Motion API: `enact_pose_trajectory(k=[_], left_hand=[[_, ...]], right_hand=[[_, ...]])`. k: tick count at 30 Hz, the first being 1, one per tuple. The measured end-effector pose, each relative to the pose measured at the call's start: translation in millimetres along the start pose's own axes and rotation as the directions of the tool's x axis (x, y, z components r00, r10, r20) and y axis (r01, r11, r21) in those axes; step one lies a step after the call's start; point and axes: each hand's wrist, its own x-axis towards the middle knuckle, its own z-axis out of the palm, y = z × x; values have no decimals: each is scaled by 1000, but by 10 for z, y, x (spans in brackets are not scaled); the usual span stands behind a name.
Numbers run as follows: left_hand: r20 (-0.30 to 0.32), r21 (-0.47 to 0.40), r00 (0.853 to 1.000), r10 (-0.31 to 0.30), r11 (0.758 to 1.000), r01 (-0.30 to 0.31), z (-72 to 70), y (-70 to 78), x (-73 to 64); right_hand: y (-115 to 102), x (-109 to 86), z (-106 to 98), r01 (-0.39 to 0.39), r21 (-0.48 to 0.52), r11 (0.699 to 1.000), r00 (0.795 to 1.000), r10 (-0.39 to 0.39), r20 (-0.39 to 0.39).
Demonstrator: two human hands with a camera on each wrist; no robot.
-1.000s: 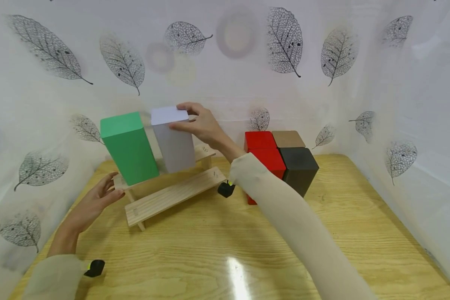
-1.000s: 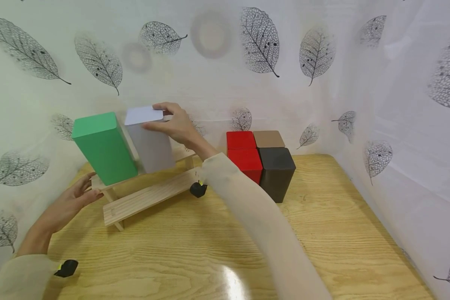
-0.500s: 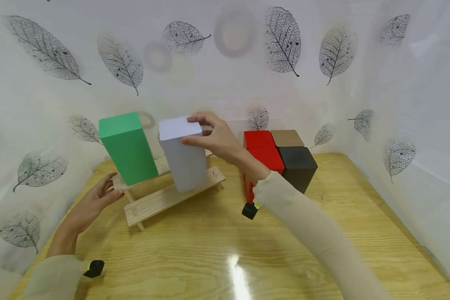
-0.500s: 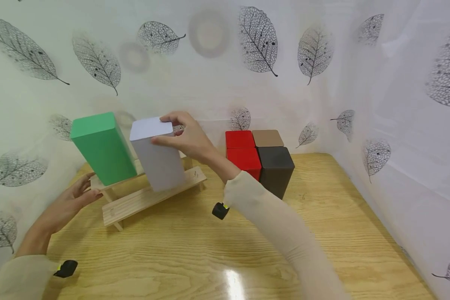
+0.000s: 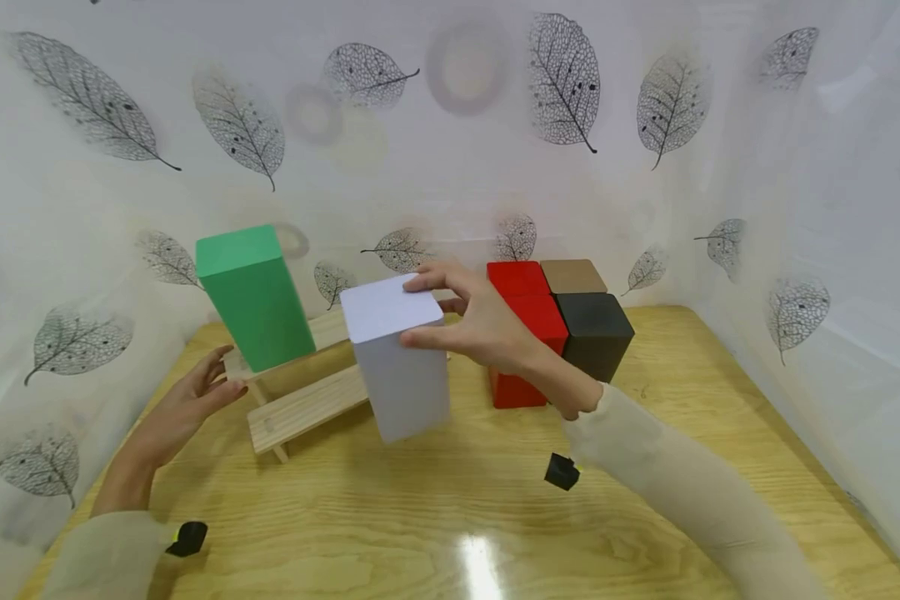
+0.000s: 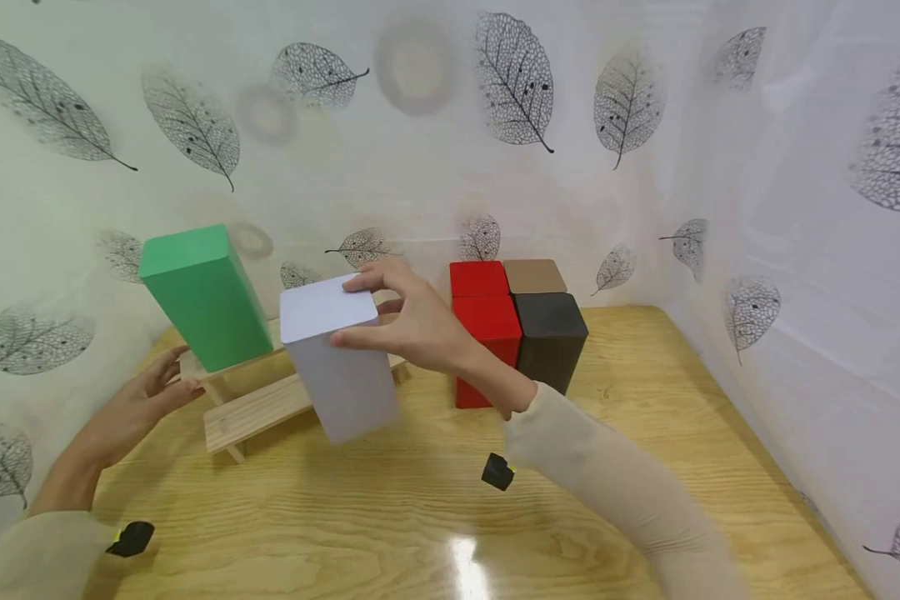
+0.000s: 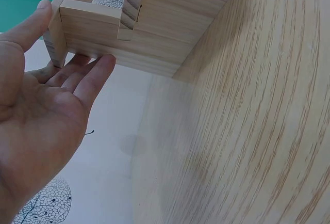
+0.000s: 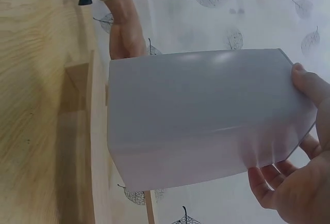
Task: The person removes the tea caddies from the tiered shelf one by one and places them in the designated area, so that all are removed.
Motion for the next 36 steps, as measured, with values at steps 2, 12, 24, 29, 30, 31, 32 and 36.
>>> enact_pose_trajectory(k=[2,12,24,29,30,31,32,36], left_hand=[[1,-3,1000,3,1000,-3,-1,-4,-2],[1,9,1000,-3,1000,3,4,9,1],[-1,17,1000,-15,1000,15,11,26,-19],[-2,4,1000,-5,1000,5,16,31,-16],[-1,3,1000,-4,1000,4,16,30,-14],[-1,3,1000,-3,1000,3,16,29,-14],[0,4,1000,-1,1000,1,17,29,-13],[-2,10,1000,2,1000,-2,17,28,-15]], right_hand=[[-9,-85,-10,9,-2,1000,1000,-9,7],[62,-483,-174,-4,7,1000,1000,4,1],[66,-848,-377,-7,20,1000,998,8,-70],[99,-970,-440,1,24,1000,997,1,-78],[105,-993,-451,10,21,1000,997,-9,-80],[114,-1016,-463,19,18,1000,997,-18,-80],[120,-1038,-475,29,17,999,996,-28,-80],[141,-1130,-524,54,1,999,995,-54,-82]])
